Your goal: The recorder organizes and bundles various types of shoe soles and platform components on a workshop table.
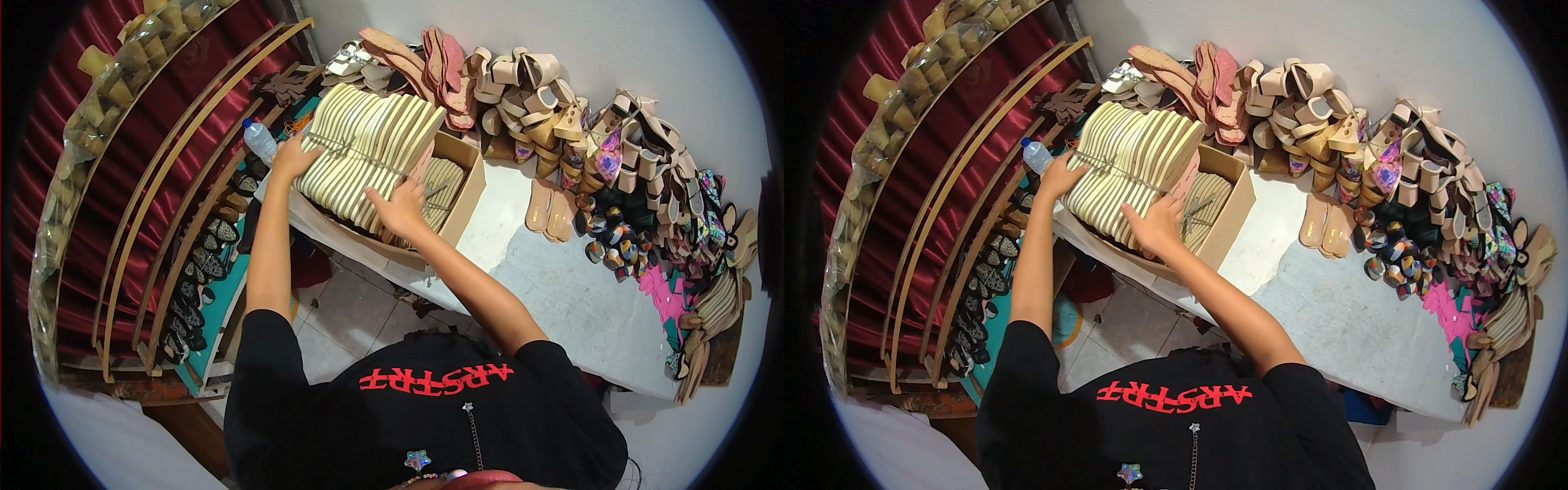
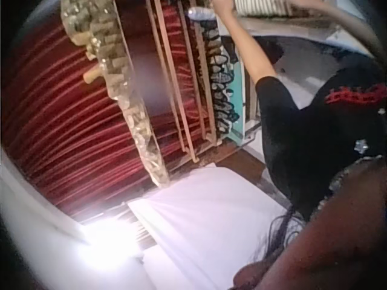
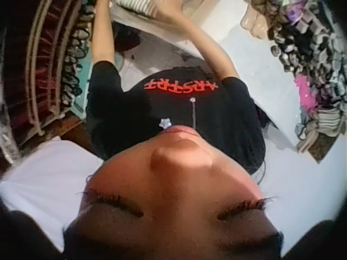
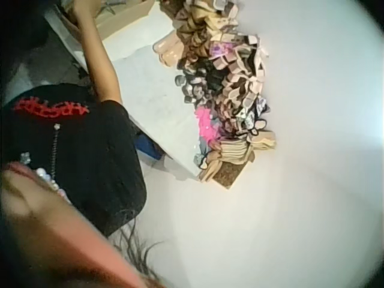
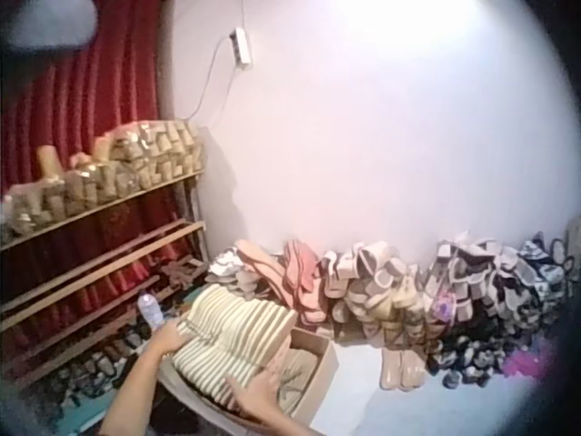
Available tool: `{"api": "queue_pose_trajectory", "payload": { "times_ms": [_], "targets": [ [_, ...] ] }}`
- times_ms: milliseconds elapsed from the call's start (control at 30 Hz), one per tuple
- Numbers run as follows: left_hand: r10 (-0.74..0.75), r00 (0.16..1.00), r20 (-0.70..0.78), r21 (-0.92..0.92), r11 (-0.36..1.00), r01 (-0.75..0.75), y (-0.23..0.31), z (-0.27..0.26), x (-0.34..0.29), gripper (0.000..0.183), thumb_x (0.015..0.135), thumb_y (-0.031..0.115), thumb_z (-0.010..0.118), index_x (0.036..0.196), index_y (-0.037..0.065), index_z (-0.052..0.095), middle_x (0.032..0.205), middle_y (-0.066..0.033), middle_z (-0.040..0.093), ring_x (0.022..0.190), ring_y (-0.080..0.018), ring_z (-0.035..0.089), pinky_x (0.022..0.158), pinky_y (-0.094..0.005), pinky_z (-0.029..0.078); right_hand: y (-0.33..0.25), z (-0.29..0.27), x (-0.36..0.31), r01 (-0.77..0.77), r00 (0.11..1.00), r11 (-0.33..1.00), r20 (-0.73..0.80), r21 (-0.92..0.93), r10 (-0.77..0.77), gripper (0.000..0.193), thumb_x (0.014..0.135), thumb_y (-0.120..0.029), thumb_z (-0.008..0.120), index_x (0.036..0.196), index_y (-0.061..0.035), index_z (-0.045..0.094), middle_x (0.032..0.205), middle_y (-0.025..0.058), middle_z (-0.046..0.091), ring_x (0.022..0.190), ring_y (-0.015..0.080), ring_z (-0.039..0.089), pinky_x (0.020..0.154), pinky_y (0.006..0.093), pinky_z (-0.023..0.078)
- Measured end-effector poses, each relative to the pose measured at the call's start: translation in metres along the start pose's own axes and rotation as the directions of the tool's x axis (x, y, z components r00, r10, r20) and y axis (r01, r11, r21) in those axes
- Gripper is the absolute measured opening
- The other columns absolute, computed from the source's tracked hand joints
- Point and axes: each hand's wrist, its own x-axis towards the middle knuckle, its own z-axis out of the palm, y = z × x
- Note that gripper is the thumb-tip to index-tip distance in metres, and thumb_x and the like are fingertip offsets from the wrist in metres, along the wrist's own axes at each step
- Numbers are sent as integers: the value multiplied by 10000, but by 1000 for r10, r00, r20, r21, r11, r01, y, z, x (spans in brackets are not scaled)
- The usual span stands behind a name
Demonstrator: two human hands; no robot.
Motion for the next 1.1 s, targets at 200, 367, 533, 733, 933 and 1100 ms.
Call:
{"api": "queue_pose_trajectory", "payload": {
  "times_ms": [200,367,533,733,933,1100],
  "targets": [
    [144,982,-122,-121,980,-158,96,2,-45,1069,577,713,595,1382,135,195,1408,-200,204,1284,-424,155,994,-583,138,20,-19,24,176,982,968,-106,181,-159,830,730,-280,615,1230,192,150,1227,347,275,1180,420,295,1009,383,257],
    [118,992,48,-127,986,-111,123,22,-60,1174,472,682,681,1396,222,124,1418,-229,129,1275,-478,122,966,-635,122,8,-19,18,300,947,949,-145,94,-285,828,713,-151,597,1282,170,88,1246,341,261,1176,422,323,1002,377,284],
    [230,968,-101,-253,935,-249,119,38,-55,1069,561,574,685,1397,207,130,1396,-196,194,1270,-428,170,949,-639,134,10,-14,21,295,955,938,-96,180,-282,837,710,-167,619,1289,167,116,1271,334,280,1214,402,292,1026,371,246],
    [202,956,-213,-81,971,-224,122,59,-71,1030,615,579,624,1405,215,74,1421,-170,153,1270,-472,116,966,-624,77,29,-9,21,338,941,925,-101,177,-324,858,724,-232,609,1314,130,102,1290,339,234,1179,414,319,1000,392,283],
    [153,956,-251,-118,975,-187,133,47,-81,1045,649,656,563,1401,116,80,1426,-195,123,1292,-453,68,973,-629,44,50,-38,12,171,985,929,-46,328,-165,767,740,-233,645,1304,62,216,1200,243,358,1023,299,459,848,338,395],
    [154,934,-323,-10,986,-166,140,47,-90,1030,684,691,493,1393,56,97,1428,-204,123,1301,-436,63,995,-598,43,57,-74,-11,191,981,810,-134,554,-140,581,766,-181,634,1227,8,335,1114,180,420,786,176,553,704,293,469]
  ]
}}
